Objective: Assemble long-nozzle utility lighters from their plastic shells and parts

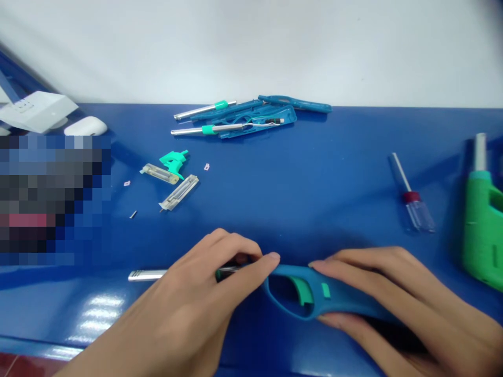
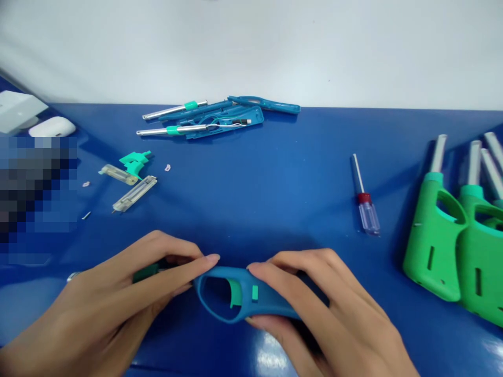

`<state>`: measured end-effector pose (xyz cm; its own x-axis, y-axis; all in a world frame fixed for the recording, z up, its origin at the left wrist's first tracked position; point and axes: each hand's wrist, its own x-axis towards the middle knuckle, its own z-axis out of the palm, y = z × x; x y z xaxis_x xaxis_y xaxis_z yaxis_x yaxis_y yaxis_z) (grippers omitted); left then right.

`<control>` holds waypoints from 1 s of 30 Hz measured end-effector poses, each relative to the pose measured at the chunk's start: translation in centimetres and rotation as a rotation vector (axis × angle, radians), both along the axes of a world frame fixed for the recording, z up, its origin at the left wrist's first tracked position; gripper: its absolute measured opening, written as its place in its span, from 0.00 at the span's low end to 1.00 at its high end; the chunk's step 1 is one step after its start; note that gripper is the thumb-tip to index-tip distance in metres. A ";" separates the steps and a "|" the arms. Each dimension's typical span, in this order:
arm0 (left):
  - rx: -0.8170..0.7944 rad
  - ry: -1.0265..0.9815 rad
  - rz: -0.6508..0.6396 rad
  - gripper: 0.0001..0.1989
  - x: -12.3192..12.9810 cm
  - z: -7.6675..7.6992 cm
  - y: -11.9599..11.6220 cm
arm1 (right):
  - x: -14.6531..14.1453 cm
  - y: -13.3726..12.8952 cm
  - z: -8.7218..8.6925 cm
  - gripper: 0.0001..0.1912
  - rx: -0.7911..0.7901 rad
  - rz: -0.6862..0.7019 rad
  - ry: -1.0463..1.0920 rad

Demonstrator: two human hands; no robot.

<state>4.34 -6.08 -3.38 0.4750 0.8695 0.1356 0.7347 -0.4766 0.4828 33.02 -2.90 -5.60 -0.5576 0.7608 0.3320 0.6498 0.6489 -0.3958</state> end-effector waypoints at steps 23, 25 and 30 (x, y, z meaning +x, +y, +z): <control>0.062 0.082 0.066 0.38 0.1 -0.3 -0.3 | -0.3 0.0 0.7 0.17 -0.067 -0.041 -0.035; 0.042 0.067 0.059 0.37 0.2 -0.2 -0.3 | -0.3 0.0 0.6 0.17 -0.076 -0.036 -0.041; 0.024 0.017 0.038 0.34 0.1 0.0 -0.5 | -0.2 0.1 0.5 0.17 -0.067 -0.009 -0.037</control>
